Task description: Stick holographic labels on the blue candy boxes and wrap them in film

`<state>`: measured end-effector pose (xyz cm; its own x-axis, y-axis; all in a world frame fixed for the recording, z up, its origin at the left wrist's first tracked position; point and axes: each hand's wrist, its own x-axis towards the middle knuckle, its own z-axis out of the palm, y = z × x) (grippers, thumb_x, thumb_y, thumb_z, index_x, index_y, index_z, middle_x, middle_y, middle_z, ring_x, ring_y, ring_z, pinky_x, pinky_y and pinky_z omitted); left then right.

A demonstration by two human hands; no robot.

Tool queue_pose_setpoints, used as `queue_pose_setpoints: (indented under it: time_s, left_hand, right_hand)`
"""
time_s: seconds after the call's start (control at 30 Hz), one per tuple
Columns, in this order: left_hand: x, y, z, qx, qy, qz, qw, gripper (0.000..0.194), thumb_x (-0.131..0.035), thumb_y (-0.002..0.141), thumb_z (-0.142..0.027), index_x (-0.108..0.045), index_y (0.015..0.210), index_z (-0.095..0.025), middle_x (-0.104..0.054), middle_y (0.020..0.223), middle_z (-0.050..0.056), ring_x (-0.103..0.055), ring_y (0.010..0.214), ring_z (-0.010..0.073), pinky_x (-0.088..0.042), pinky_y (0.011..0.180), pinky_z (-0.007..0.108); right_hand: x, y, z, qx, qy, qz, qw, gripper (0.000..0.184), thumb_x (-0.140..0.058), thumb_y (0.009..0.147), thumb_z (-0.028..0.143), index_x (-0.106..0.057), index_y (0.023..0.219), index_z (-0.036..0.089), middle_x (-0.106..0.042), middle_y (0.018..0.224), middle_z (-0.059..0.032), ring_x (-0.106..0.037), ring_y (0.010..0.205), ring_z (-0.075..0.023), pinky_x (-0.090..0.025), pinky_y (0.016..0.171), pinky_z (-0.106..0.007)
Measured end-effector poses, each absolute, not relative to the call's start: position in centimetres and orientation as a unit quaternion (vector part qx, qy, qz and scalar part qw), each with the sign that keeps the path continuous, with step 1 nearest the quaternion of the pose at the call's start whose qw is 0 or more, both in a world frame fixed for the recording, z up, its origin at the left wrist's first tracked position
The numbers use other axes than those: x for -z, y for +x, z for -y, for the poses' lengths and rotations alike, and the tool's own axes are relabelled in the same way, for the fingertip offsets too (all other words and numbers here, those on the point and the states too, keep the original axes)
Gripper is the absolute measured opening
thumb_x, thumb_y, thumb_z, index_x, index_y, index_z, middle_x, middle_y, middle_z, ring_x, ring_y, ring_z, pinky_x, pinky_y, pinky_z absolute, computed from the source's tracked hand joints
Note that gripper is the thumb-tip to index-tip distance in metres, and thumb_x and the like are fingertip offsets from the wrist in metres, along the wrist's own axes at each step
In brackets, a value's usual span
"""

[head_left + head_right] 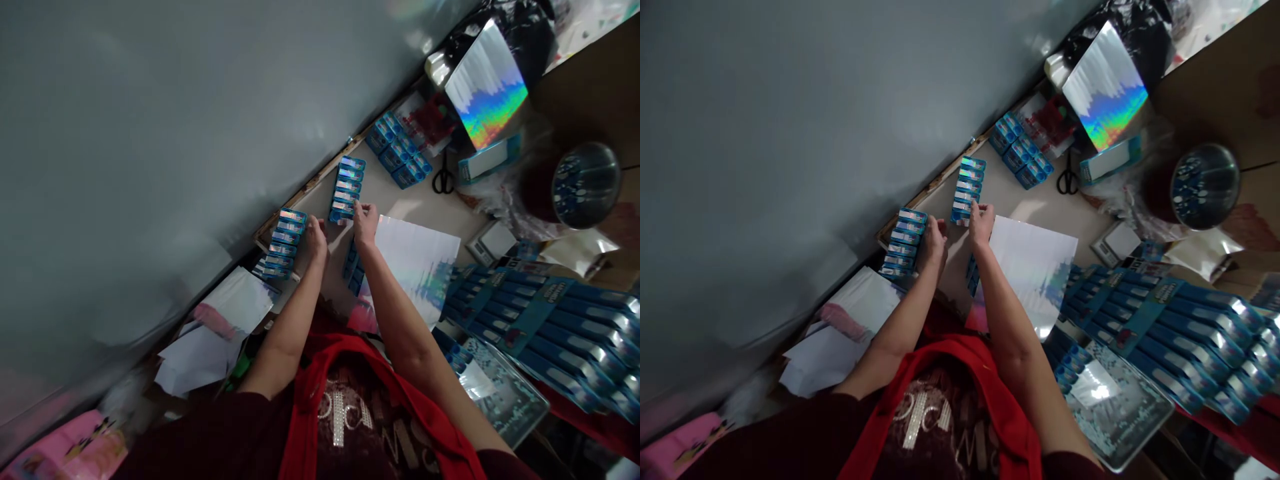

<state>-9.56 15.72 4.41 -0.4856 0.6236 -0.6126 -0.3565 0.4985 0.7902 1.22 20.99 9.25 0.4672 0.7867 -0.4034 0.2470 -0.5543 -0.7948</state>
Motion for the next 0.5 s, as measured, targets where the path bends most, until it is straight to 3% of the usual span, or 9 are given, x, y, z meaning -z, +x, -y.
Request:
queue_pose_setpoints:
  time_s: [0.1,0.23,0.33,0.5]
  left_hand:
    - [-5.9,-10.4,-13.8,-0.498,0.074,-0.686,0.525,0.061,-0.05,0.104,-0.076,-0.073,0.097,-0.021,-0.076,0.098,0.012,-0.075,0.097,0.0224,-0.061,0.09,0.035]
    - [-7.1,-10.9,-13.2,-0.499,0.034,-0.582,0.641,0.058,-0.074,0.091,-0.076,-0.073,0.101,-0.019,-0.078,0.095,0.012,-0.077,0.091,0.0232,-0.063,0.088,0.037]
    - [-7.3,-10.9,-13.0,-0.504,0.012,-0.549,0.667,0.043,-0.089,0.084,-0.058,-0.072,0.096,-0.02,-0.08,0.098,0.01,-0.077,0.093,0.0225,-0.063,0.091,0.038]
    - [-7.0,-10.7,-12.8,-0.536,0.009,-0.552,0.639,0.029,-0.09,0.082,-0.037,-0.068,0.092,-0.02,-0.075,0.092,0.002,-0.073,0.086,0.0138,-0.059,0.088,0.029]
  right_hand:
    - [-9.2,0.9,-20.4,-0.417,-0.77,0.342,0.34,0.033,-0.064,0.099,0.054,-0.056,0.092,0.023,-0.065,0.084,0.0007,-0.065,0.085,-0.0176,-0.052,0.079,-0.028]
    - [-9.3,0.1,-20.1,-0.438,-0.751,0.351,0.348,0.036,-0.064,0.099,0.058,-0.057,0.093,0.023,-0.065,0.083,0.0,-0.065,0.086,-0.018,-0.052,0.079,-0.029]
    - [-9.4,-0.1,-19.7,-0.444,-0.745,0.36,0.343,0.034,-0.063,0.099,0.056,-0.057,0.094,0.023,-0.064,0.081,0.0007,-0.064,0.085,-0.0179,-0.051,0.078,-0.029]
    - [-9.2,0.7,-18.4,-0.496,-0.724,0.34,0.339,0.03,-0.074,0.087,0.041,-0.056,0.102,0.024,-0.059,0.076,0.0056,-0.061,0.075,-0.0163,-0.049,0.074,-0.028]
